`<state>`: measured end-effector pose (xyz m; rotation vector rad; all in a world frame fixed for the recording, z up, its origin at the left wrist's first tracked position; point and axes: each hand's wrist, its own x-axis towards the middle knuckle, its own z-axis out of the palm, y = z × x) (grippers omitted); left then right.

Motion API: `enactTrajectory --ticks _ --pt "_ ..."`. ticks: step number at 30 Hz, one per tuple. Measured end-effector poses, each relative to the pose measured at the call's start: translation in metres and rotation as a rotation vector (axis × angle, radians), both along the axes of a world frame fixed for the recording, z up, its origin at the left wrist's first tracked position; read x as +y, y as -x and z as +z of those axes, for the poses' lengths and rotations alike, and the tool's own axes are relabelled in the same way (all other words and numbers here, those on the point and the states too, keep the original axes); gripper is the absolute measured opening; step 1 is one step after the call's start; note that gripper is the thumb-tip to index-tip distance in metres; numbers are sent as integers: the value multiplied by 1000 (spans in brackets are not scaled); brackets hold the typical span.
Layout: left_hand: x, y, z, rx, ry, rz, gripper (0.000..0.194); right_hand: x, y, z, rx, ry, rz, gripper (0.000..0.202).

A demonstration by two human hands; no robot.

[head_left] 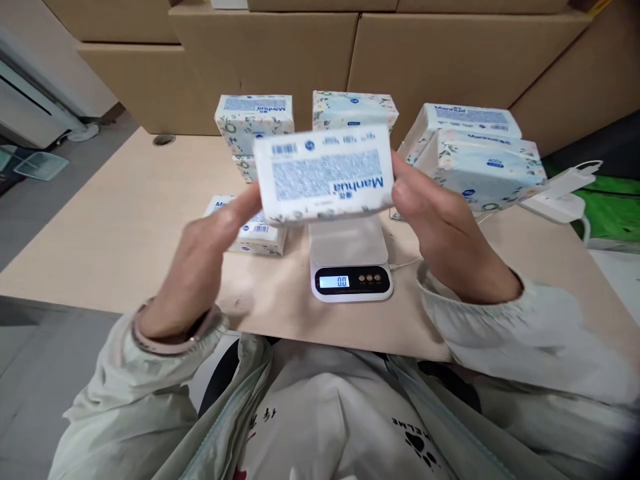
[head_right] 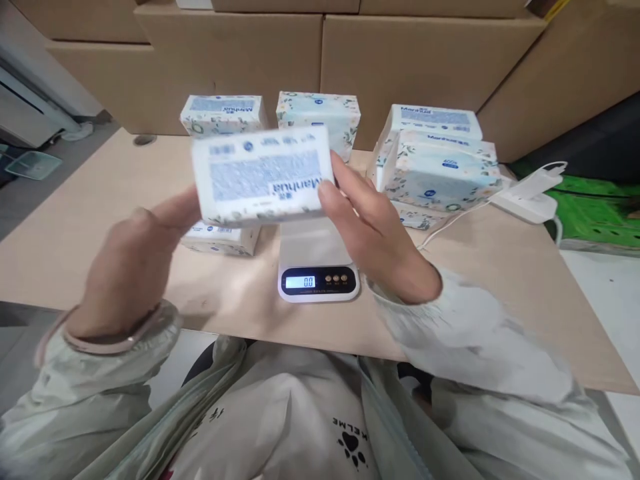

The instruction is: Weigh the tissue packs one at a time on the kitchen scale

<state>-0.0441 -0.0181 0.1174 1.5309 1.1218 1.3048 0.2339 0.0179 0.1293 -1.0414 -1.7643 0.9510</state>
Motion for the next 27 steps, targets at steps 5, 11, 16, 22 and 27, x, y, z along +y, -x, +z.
enactTrajectory --ticks 5,11,16,22,27 --pt "4 -29 -35 36 84 -85 50 -11 -37 -40 -21 123 -90 51" --pt "22 -38 -62 75 148 -129 54 0 -50 -82 4 188 -173 58" --pt "33 -39 -111 -60 34 -141 69 -1 -51 -125 195 -84 -457 57" --pt "31 -49 -134 -126 18 -263 77 -7 -53 -139 254 -96 -512 50" --pt "32 -44 -136 -116 42 -244 76 -10 -52 -134 309 -65 -494 48"
